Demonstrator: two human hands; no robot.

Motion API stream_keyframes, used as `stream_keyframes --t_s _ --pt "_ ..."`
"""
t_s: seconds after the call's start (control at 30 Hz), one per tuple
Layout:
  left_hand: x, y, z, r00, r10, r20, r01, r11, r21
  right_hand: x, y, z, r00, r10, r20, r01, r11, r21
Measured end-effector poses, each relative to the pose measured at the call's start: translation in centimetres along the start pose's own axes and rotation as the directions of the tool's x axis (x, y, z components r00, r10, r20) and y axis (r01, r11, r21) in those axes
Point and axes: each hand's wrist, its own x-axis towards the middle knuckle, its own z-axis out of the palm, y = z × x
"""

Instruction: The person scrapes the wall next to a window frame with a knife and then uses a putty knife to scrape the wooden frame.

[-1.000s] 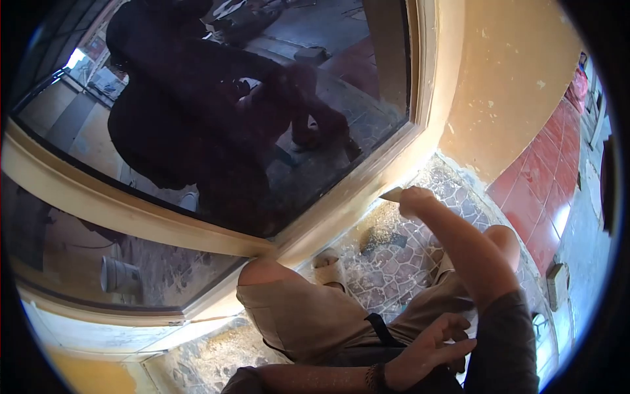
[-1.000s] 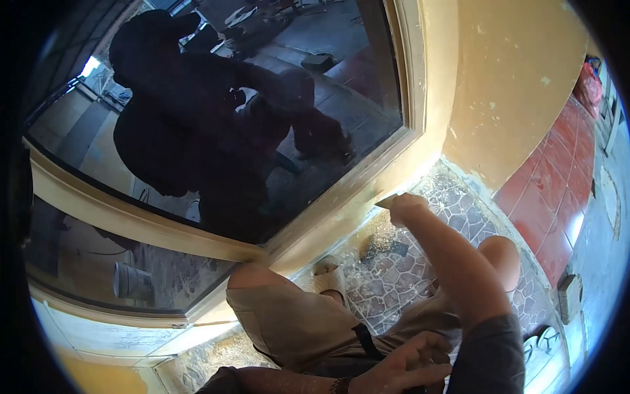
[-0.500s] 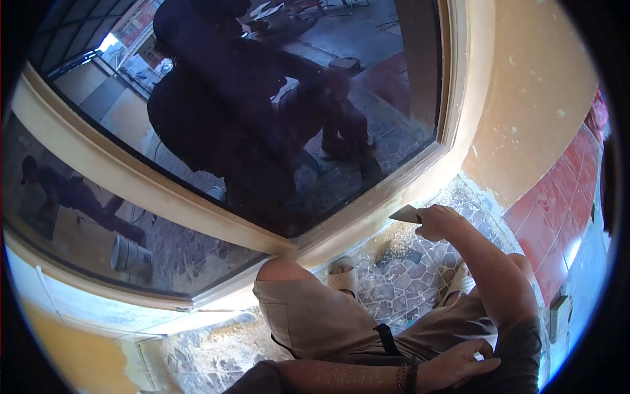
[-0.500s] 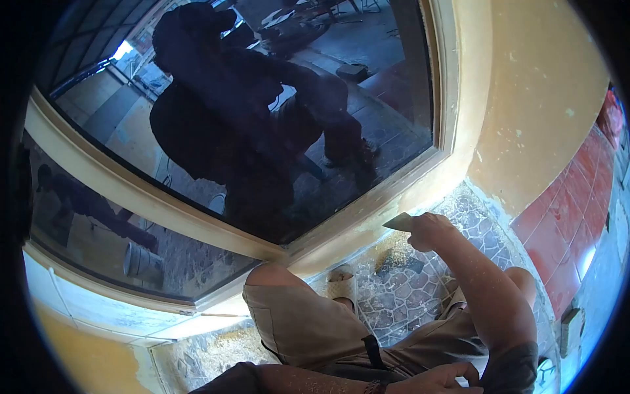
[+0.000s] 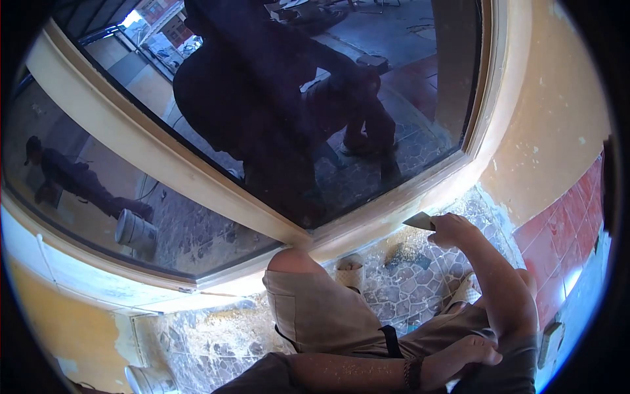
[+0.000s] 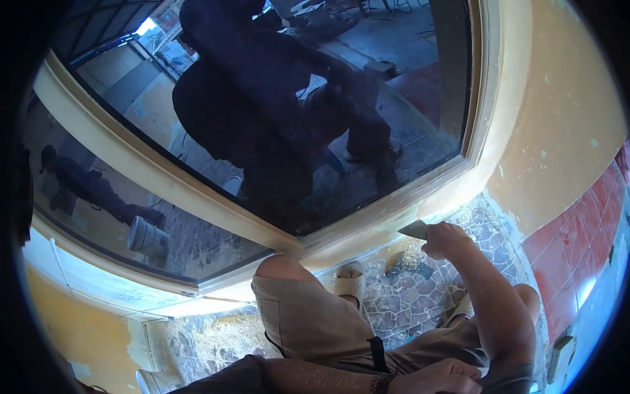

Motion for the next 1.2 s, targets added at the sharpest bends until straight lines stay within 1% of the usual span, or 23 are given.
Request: stream_keyframes --t_s 0.03,0.07,0.1,0.13,0.2,0.23,0.27,0.33,0.37,0.4,0.43,0.47,0.5,0.53,0.57,0.63,0.77,0.83,0.97,1.03,1.2 --pt "0.1 0.3 -0.1 0.987 -0.151 0.053 0.153 0.988 -0.033 0.3 0.0 0.0 1.000 0.013 0.004 -0.013 1.000 -0.014" --pt "0.4 0.7 -0.2 0.949 -0.298 0.104 0.304 0.951 -0.051 0.6 0.0 0.1 1.000 0.027 0.009 -0.027 0.999 -0.027" --pt "1.2 1.7 0.0 0.821 -0.534 0.199 0.560 0.823 -0.100 1.1 0.2 0.5 1.000 0.019 0.001 -0.019 1.000 -0.018" --pt "2.0 2.6 0.0 0.627 -0.719 0.301 0.772 0.624 -0.117 1.7 0.5 0.9 1.000 0.010 -0.008 -0.010 1.000 -0.009" --pt "3.5 3.5 -0.6 0.675 -0.628 0.387 0.738 0.572 -0.359 1.8 0.7 0.7 1.000 0.009 -0.002 -0.009 1.000 -0.016" --pt "3.9 3.7 -0.7 0.701 -0.577 0.419 0.711 0.521 -0.472 1.7 0.2 0.3 1.000 0.017 0.013 -0.017 0.999 -0.029" --pt "3.8 3.0 -0.7 0.737 -0.565 0.371 0.670 0.534 -0.516 1.6 0.0 -0.1 0.999 0.026 0.029 -0.024 0.999 -0.039" --pt "4.7 2.6 -0.8 0.797 -0.542 0.267 0.576 0.552 -0.603 2.2 0.4 0.1 1.000 -0.007 -0.006 0.006 0.998 -0.066" --pt "4.6 3.4 0.0 0.817 -0.568 0.103 0.491 0.591 -0.641 2.7 0.8 0.4 1.000 -0.017 -0.018 0.015 0.997 -0.077" --pt "4.7 4.0 -0.3 0.794 -0.589 0.152 0.512 0.513 -0.689 3.1 1.0 0.5 0.999 -0.029 -0.038 0.025 0.995 -0.098" --pt "4.5 4.3 -0.3 0.763 -0.610 0.212 0.536 0.416 -0.735 3.7 1.1 0.8 0.996 -0.081 -0.048 0.072 0.982 -0.173" --pt "4.1 4.9 -0.2 0.723 -0.631 0.282 0.558 0.293 -0.776 5.4 1.4 0.9 0.994 -0.102 0.040 0.108 0.971 -0.215" --pt "4.6 6.6 -0.3 0.665 -0.704 0.251 0.542 0.223 -0.811 3.0 1.1 -0.6 0.974 -0.212 -0.082 0.209 0.977 -0.036" --pt "5.0 8.2 -0.3 0.601 -0.769 0.218 0.510 0.159 -0.846 4.4 1.6 -0.4 0.955 -0.296 -0.032 0.292 0.951 -0.100" --pt "5.3 9.0 -1.0 0.563 -0.802 0.203 0.525 0.157 -0.837 5.2 1.7 -0.3 0.944 -0.330 -0.017 0.326 0.938 -0.114" --pt "5.2 9.3 -1.9 0.535 -0.826 0.179 0.593 0.217 -0.775 5.6 0.1 -0.1 0.923 -0.380 -0.051 0.372 0.921 -0.118" --pt "4.3 8.6 -2.9 0.523 -0.832 0.184 0.679 0.276 -0.680 5.6 -5.0 1.6 0.870 -0.464 -0.165 0.449 0.885 -0.122" --pt "4.0 8.3 -3.2 0.518 -0.832 0.196 0.707 0.288 -0.646 5.2 -6.8 2.9 0.855 -0.476 -0.207 0.465 0.880 -0.103" --pt "4.1 7.6 -3.6 0.505 -0.840 0.199 0.724 0.287 -0.628 5.0 -8.2 3.3 0.816 -0.510 -0.272 0.513 0.856 -0.063" --pt "4.3 7.6 -3.9 0.507 -0.837 0.208 0.727 0.286 -0.624 5.0 -7.9 3.0 0.818 -0.505 -0.275 0.510 0.858 -0.059" --pt "4.0 7.8 -3.3 0.520 -0.821 0.237 0.732 0.285 -0.619 4.6 -6.5 2.4 0.871 -0.422 -0.253 0.434 0.901 -0.010"
